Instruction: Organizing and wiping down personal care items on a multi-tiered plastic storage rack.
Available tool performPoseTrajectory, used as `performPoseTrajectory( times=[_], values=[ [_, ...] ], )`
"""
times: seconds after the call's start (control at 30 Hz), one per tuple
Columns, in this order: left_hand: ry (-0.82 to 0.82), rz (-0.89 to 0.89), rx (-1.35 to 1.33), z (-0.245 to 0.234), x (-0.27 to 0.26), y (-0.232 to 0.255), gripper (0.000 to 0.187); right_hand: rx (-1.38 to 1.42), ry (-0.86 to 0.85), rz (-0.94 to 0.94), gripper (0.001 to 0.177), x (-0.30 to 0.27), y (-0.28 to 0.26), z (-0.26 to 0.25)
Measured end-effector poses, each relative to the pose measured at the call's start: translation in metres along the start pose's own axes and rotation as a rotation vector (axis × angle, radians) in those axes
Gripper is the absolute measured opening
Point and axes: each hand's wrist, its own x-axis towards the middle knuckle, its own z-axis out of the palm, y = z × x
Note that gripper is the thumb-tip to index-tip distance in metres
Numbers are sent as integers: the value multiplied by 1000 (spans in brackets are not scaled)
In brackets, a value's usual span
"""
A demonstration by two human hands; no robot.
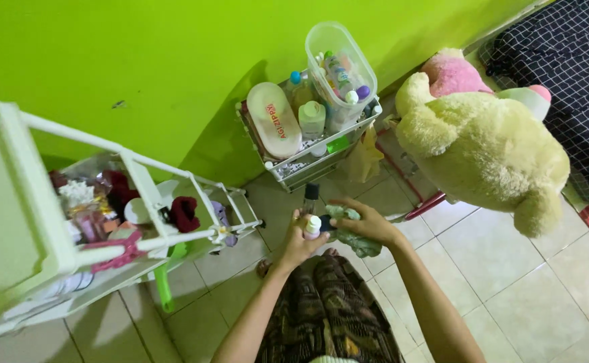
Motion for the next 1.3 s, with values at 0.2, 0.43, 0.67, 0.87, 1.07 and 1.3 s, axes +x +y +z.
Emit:
performPoseTrajectory(
  times=[0.2, 0.43, 0.67, 0.87, 1.07, 1.3],
  values=[
    [-187, -237, 91, 23, 57, -39, 51, -192, -99, 271, 68, 71, 85, -10],
    [-155, -151, 36, 51, 90, -109, 40, 34, -168, 265, 61, 112, 108, -23],
    [10, -279, -273, 44, 105, -118, 42, -120, -160, -40, 72, 131, 106, -21],
    [-9, -413, -506, 45, 108, -122, 47, -295, -87, 1, 68, 141, 110, -12],
    [92, -411, -339, 58, 121, -142, 40, -119, 90, -36, 62, 157, 142, -2],
    [373, -320, -12, 51, 114, -147, 24, -359, 433, -136, 53, 198, 123, 22]
  ],
)
